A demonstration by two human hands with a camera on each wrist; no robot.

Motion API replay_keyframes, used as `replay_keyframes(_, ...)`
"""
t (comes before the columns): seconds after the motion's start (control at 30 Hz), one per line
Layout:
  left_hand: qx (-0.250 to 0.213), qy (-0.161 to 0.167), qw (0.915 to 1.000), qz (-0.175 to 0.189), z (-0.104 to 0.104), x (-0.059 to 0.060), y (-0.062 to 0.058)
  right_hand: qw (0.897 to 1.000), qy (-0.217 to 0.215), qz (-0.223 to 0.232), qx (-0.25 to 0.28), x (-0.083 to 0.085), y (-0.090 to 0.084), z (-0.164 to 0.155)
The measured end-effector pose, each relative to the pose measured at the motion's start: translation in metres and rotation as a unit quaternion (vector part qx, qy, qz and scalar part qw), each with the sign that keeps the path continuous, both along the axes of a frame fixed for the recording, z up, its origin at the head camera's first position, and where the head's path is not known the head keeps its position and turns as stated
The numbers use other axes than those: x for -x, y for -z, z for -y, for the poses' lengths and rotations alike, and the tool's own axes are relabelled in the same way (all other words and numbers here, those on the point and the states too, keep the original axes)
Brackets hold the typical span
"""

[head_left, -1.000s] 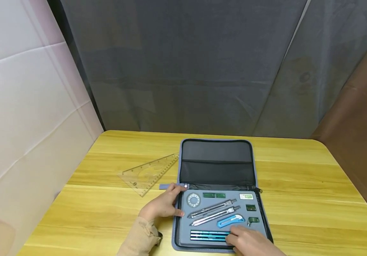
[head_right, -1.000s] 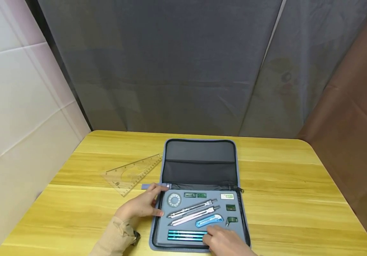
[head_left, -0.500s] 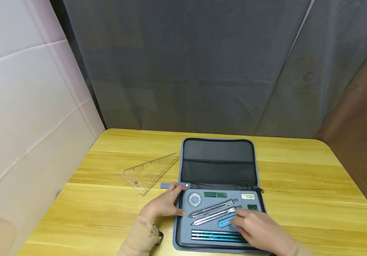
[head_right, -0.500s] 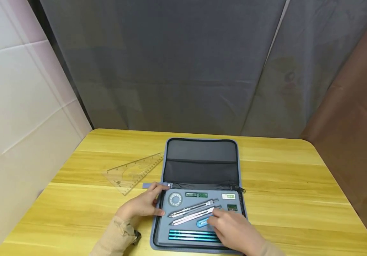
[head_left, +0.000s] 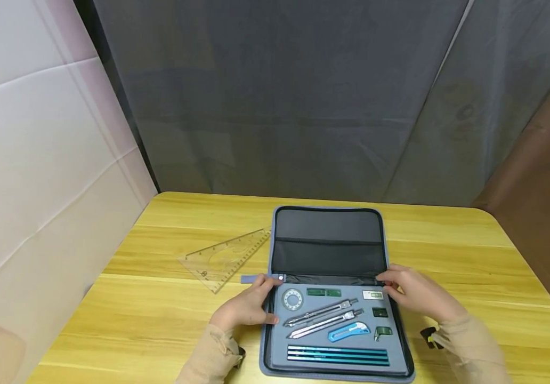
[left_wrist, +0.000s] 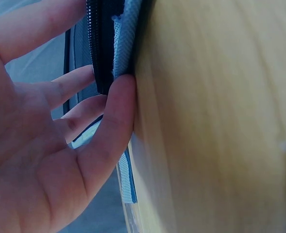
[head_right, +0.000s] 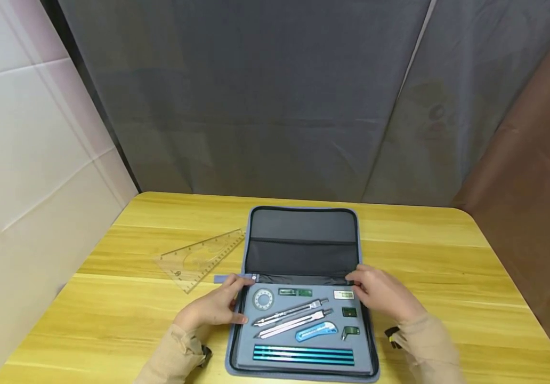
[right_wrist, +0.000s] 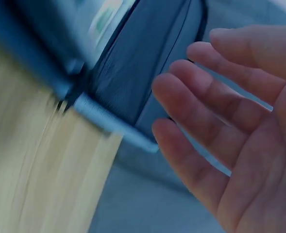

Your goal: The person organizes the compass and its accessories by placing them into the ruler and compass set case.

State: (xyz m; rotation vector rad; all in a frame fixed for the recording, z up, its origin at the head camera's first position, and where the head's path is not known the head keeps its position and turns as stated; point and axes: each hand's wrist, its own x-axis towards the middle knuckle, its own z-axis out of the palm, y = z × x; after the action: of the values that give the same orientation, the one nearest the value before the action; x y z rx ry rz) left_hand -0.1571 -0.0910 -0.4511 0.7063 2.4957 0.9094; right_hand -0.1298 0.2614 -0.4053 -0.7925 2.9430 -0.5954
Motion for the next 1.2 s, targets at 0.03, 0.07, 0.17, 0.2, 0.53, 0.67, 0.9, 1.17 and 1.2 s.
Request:
replay_keyframes(0.03,-0.001,0.001,1.0,0.001,0.0,0.0,0.0,1.0,0.013,0.002,0.001,0.005,0.001,-0.005)
replay_keyframes(0.07,-0.001,0.002,1.0,0.001,0.0,0.001,0.0,1.0,0.027,0.005,-0.001,0.009,0.003,-0.009)
replay_keyframes(0.17,-0.001,0.004,1.0,0.0,0.001,0.001,0.0,0.998,0.066,0.023,-0.001,0.019,0.007,-0.021)
replay_keyframes(0.2,-0.001,0.003,1.0,-0.001,0.001,0.001,0.0,0.997,0.077,0.031,0.003,0.023,0.008,-0.024)
replay_keyframes(0.53,0.006,0.011,0.9999,-0.002,0.001,0.0,-0.001,0.992,0.074,0.073,0.065,0.047,0.031,-0.047)
replay_keyframes(0.67,0.011,0.007,0.9999,0.0,0.0,0.0,-0.001,0.987,0.086,0.1,0.093,0.053,0.036,-0.046)
replay_keyframes(0.9,0.016,0.01,0.9998,0.001,0.0,0.0,-0.002,0.953,0.099,0.18,0.223,0.061,0.055,-0.048)
replay_keyframes(1.17,0.015,0.013,0.9998,0.005,0.001,0.0,-0.004,0.929,0.063,0.195,0.309,0.061,0.065,-0.05)
replay_keyframes(1.2,0.015,0.013,0.9998,0.006,0.001,0.0,-0.004,0.924,0.055,0.195,0.324,0.061,0.066,-0.05)
